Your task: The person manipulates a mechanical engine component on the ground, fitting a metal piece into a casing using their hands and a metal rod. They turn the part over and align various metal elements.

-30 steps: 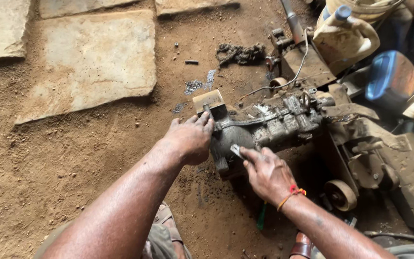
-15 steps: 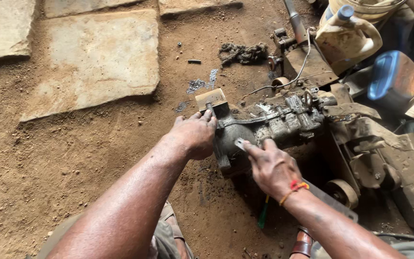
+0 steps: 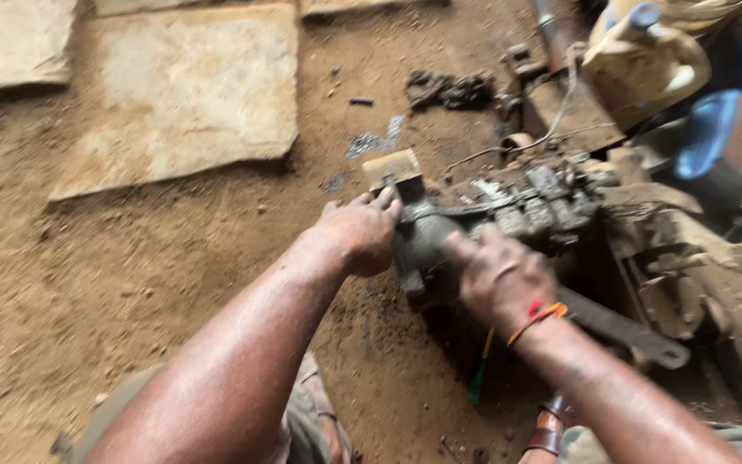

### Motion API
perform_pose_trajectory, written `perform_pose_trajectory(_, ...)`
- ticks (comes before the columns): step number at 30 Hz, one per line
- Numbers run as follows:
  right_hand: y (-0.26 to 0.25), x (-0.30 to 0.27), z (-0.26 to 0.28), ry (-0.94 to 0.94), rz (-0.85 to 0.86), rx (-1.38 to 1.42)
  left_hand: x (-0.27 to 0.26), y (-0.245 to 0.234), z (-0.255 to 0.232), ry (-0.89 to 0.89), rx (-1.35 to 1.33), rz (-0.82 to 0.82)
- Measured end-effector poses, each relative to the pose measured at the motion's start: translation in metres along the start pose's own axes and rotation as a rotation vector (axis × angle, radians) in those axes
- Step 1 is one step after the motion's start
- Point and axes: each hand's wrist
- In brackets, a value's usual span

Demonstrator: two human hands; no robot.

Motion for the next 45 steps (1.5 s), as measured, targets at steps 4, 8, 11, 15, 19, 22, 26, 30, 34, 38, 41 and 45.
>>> perform_pose_trajectory(4, 0.003, 0.001, 0.011, -0.086, -0.149, 0.083, -0.001, -0.008, 0.000, 0.003, 0.009, 0.010)
perform_pose_trajectory(8, 0.007, 0.008, 0.002, -0.021, -0.199, -0.001, 0.003, -0.003, -0.001, 0.015, 0.034, -0.005)
perform_pose_trajectory(11, -0.003, 0.014, -0.003, -0.020, -0.193, 0.009, 0.005, 0.002, 0.002, 0.060, 0.027, -0.037)
perform_pose_trajectory(15, 0.002, 0.007, 0.018, -0.059, -0.036, 0.068, 0.010, 0.002, 0.004, 0.034, 0.030, -0.014)
perform_pose_trajectory(19, -0.003, 0.011, 0.005, -0.065, -0.170, -0.011, 0.005, 0.007, 0.005, 0.031, 0.010, -0.046)
perform_pose_trajectory(22, -0.001, 0.015, 0.018, -0.052, -0.050, 0.063, 0.006, -0.003, 0.004, 0.035, 0.031, -0.051)
perform_pose_trajectory(26, -0.004, 0.015, 0.009, 0.087, 0.018, -0.020, 0.004, -0.002, 0.004, 0.025, 0.015, -0.019)
perform_pose_trajectory(30, -0.021, 0.023, 0.005, -0.004, -0.086, 0.024, -0.003, -0.011, 0.001, 0.023, 0.043, -0.011)
perform_pose_trajectory(34, -0.005, 0.013, 0.017, -0.048, -0.074, 0.108, 0.000, -0.010, -0.002, 0.016, 0.068, 0.039)
perform_pose_trajectory(38, -0.009, 0.024, -0.002, 0.031, -0.148, 0.086, -0.001, -0.006, 0.002, 0.018, 0.032, 0.024)
perform_pose_trajectory(41, -0.005, 0.015, 0.012, 0.029, 0.006, 0.139, -0.006, -0.007, -0.002, -0.005, 0.029, 0.028)
perform_pose_trajectory(45, 0.009, 0.020, 0.009, -0.007, -0.016, 0.095, -0.006, -0.009, -0.003, -0.003, 0.020, 0.052)
Point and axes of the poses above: each hand's wrist, its own x-axis towards the middle knuckle, its own y-axis out of the palm, z = x × y, and after that the axes turned 3 degrees about -z, right-handed
